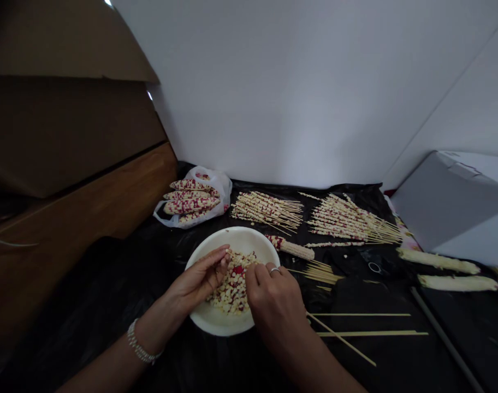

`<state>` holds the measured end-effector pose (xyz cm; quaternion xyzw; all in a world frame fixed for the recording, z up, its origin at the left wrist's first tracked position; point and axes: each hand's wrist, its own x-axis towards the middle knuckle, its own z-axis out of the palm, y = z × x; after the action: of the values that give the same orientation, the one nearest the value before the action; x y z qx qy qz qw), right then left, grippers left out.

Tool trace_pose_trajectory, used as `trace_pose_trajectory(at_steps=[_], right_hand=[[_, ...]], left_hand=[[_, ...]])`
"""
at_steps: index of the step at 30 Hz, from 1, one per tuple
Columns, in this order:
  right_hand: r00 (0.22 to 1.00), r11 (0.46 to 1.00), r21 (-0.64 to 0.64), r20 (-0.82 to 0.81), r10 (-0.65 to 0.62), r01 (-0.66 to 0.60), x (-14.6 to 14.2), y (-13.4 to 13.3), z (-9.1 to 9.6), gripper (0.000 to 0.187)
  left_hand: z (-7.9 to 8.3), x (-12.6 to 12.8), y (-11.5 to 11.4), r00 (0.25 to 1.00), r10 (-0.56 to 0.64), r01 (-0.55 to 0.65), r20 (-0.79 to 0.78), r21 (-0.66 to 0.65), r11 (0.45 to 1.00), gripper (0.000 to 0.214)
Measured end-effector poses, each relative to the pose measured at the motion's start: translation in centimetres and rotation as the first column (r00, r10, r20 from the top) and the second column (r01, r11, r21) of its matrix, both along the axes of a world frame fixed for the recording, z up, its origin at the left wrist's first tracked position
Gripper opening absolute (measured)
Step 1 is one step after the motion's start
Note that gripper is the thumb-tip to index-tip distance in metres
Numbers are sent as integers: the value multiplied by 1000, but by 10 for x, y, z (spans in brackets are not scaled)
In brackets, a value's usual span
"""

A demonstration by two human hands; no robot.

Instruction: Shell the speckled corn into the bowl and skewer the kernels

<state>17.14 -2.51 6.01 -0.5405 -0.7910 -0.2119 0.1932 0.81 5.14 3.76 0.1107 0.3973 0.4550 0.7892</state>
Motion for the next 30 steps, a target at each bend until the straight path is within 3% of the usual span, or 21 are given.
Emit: trace_pose_trajectory(at_steps=[9,20,26,30], right_hand=[[1000,1000,6,-11,-6,6,-4,-1,-4,14],[1000,1000,11,-13,1,-1,-2,-2,-2,13],[1000,999,38,-13,6,-5,-4,-1,-2,14],[1000,999,42,-20,15,-14,-7,-2,-4,14]], left_hand=[[4,7,-5,1000,-8,7,-9,-41,999,12],[-4,4,-4,996,-45,51,80,-67,996,8],[2,6,-6,996,-48,54,71,-98,994,13],[2,10,-12,995,-92,94,45,-40,995,13]])
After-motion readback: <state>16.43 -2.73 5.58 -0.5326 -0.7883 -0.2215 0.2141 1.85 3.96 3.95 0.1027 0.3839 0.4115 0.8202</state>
